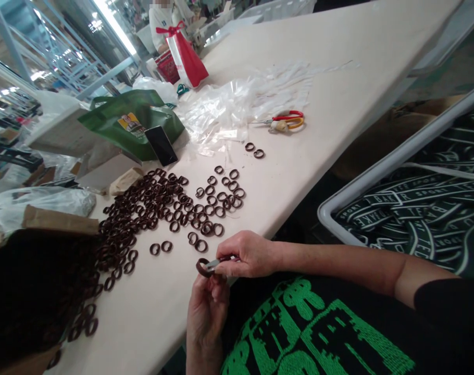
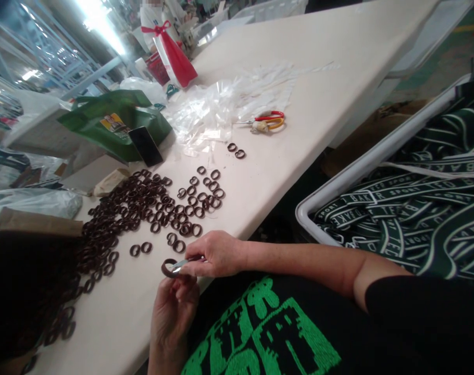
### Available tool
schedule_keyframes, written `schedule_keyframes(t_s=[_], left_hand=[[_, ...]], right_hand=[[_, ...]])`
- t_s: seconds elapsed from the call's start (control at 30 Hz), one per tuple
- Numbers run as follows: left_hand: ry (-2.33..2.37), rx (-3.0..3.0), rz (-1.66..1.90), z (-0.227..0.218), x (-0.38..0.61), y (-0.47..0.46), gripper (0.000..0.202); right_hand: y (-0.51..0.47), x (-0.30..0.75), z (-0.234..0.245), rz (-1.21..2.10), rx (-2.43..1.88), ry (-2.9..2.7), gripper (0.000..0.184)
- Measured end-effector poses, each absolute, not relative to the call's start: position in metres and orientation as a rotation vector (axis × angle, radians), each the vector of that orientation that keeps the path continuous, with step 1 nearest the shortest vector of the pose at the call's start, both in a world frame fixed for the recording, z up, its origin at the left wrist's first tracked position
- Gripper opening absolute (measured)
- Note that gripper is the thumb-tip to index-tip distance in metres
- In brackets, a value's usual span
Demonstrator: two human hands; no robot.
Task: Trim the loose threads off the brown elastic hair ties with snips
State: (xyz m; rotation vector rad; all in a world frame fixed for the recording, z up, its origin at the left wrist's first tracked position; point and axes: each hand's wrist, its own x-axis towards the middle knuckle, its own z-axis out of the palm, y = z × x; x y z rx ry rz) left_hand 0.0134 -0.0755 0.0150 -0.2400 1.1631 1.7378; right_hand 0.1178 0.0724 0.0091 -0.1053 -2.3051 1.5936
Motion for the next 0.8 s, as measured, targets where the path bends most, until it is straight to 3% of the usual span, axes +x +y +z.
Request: schedule_keyframes(t_s=[0.8], left_hand=[[0.936, -0.270, 1.741, 0.016, 0.016, -0.075, 0.026]], right_hand=[[0.077, 0.117, -0.006, 1.517, -0.103, -2.233, 0.032]])
